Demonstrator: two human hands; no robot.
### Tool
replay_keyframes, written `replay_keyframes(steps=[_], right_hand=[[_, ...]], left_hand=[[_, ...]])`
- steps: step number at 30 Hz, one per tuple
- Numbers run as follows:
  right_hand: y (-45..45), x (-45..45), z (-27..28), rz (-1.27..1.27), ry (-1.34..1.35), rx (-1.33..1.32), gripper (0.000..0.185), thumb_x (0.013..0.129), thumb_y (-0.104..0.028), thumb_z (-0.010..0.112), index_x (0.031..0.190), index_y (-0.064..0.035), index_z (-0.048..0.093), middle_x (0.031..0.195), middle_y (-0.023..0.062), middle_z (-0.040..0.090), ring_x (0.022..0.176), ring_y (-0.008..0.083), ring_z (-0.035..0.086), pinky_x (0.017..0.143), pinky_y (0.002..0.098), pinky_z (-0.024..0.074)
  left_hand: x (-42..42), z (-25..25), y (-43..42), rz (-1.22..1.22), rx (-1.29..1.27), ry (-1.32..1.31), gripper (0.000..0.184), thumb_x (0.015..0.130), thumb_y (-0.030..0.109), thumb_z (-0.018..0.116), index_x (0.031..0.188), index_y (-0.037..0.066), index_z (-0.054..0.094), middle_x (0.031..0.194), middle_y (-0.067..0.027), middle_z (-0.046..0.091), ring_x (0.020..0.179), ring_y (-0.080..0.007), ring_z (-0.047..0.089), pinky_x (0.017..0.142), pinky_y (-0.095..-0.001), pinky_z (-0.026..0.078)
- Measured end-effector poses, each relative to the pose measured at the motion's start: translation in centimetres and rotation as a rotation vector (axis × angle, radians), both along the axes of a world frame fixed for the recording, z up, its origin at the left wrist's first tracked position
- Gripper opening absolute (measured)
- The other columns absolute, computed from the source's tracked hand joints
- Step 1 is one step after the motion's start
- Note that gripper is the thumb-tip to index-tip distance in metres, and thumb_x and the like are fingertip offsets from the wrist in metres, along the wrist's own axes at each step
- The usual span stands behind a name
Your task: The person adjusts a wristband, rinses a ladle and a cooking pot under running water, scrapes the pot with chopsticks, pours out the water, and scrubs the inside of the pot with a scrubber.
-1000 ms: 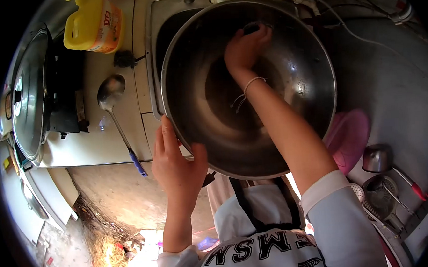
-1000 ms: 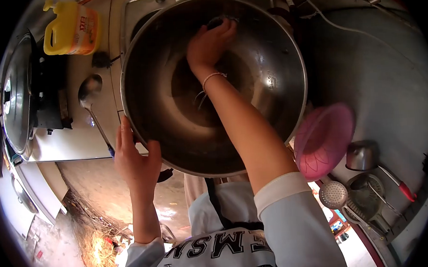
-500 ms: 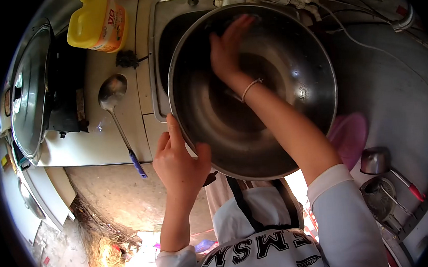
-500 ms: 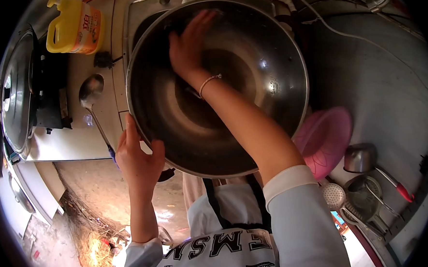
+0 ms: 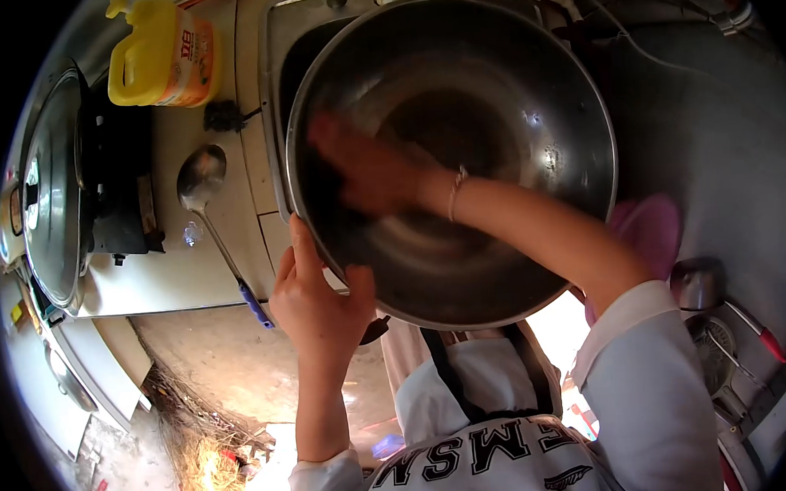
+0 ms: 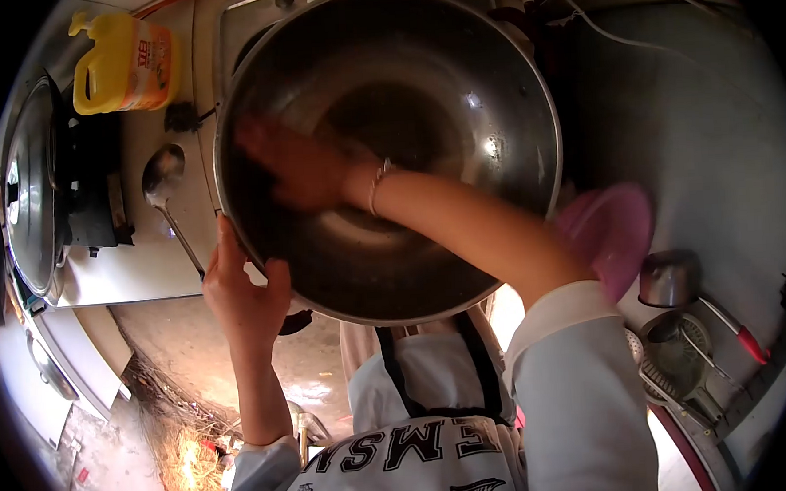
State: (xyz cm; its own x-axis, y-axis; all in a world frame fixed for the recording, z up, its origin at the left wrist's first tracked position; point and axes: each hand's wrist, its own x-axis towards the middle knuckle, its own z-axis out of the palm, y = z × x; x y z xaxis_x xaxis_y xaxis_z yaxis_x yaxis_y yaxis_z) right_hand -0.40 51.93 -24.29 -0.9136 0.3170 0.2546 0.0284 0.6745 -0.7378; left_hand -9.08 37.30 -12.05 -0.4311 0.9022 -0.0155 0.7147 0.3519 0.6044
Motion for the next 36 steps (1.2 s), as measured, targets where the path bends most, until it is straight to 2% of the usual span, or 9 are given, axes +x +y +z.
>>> replay_keyframes(steps=[5,7,10,16,18,21,25,32,36], right_hand=[[0.6,1.1,1.8,0.459,-0.117,0.100,0.080,0.073,-0.020,0.058,0.137,0.0062,0.018,0.144,0.0264,0.015,0.135,0.0397,0.011,0.112,0.0440,0.0119],[1.4,-1.0,0.5,-0.287,-0.129,0.033,0.077,0.073,-0.018,0.057,0.137,0.0039,0.021,0.144,0.0247,0.018,0.135,0.0372,0.015,0.111,0.0437,0.0163],[1.1,-0.9,0.9,-0.213,-0.079,0.135,0.073,0.075,-0.017,0.056,0.138,0.0005,0.023,0.145,0.0220,0.018,0.135,0.0363,0.017,0.109,0.0415,0.0229],[-0.7,3.2,3.5,0.617,-0.070,-0.014,0.075,0.075,-0.015,0.057,0.139,-0.0028,0.022,0.146,0.0192,0.017,0.135,0.0373,0.015,0.107,0.0400,0.0277],[0.9,0.4,2.6,0.171,-0.416,-0.161,0.079,0.073,-0.017,0.060,0.140,-0.0047,0.020,0.147,0.0183,0.016,0.136,0.0361,0.015,0.106,0.0410,0.0296],[2.1,0.0,1.0,-0.261,-0.119,0.141,0.080,0.074,-0.019,0.060,0.141,-0.0064,0.018,0.147,0.0174,0.015,0.135,0.0357,0.018,0.104,0.0417,0.0320],[-1.2,1.2,1.6,0.314,0.068,-0.079,0.086,0.071,-0.018,0.062,0.142,-0.0065,0.015,0.148,0.0179,0.012,0.135,0.0374,0.018,0.108,0.0428,0.0250],[1.0,-0.4,0.6,-0.228,0.025,-0.009,0.086,0.071,-0.018,0.062,0.143,-0.0121,0.015,0.149,0.0136,0.012,0.134,0.0388,0.019,0.109,0.0430,0.0239],[-0.7,0.9,1.3,0.389,0.218,-0.008,0.079,0.074,-0.014,0.058,0.142,-0.0120,0.018,0.147,0.0142,0.018,0.132,0.0389,0.023,0.108,0.0433,0.0255]], left_hand=[[0.3,-0.1,-0.3,0.016,0.007,0.013,0.065,0.061,0.008,0.059,0.121,-0.012,0.044,0.069,-0.0109,0.058,0.062,-0.0260,0.058,0.052,-0.0330,0.046],[0.3,0.2,-0.3,0.038,-0.063,-0.017,0.065,0.061,0.008,0.059,0.121,-0.011,0.044,0.070,-0.0115,0.059,0.065,-0.0265,0.059,0.055,-0.0335,0.047],[0.4,0.3,-0.2,0.057,-0.076,-0.041,0.064,0.062,0.009,0.058,0.122,-0.011,0.044,0.073,-0.0123,0.060,0.068,-0.0281,0.060,0.058,-0.0343,0.048],[0.6,0.2,-0.3,0.072,-0.094,-0.020,0.064,0.063,0.009,0.058,0.122,-0.012,0.043,0.079,-0.0146,0.063,0.074,-0.0312,0.062,0.064,-0.0353,0.049],[0.6,0.3,-0.2,0.064,-0.083,-0.028,0.064,0.064,0.009,0.058,0.122,-0.012,0.043,0.079,-0.0151,0.063,0.074,-0.0313,0.062,0.065,-0.0356,0.049],[0.7,0.6,-0.1,0.074,-0.113,-0.044,0.064,0.064,0.009,0.058,0.122,-0.013,0.042,0.081,-0.0160,0.064,0.075,-0.0313,0.062,0.066,-0.0359,0.049],[0.5,0.6,-0.3,0.064,-0.126,-0.048,0.064,0.065,0.008,0.058,0.123,-0.014,0.041,0.082,-0.0163,0.064,0.076,-0.0312,0.061,0.068,-0.0359,0.049],[0.4,0.5,-0.2,0.045,-0.099,-0.031,0.064,0.065,0.009,0.059,0.123,-0.013,0.041,0.080,-0.0157,0.063,0.077,-0.0322,0.061,0.068,-0.0363,0.049],[0.4,0.6,-0.4,0.062,-0.135,-0.037,0.065,0.064,0.009,0.061,0.123,-0.012,0.042,0.079,-0.0144,0.063,0.076,-0.0300,0.062,0.066,-0.0354,0.049]])
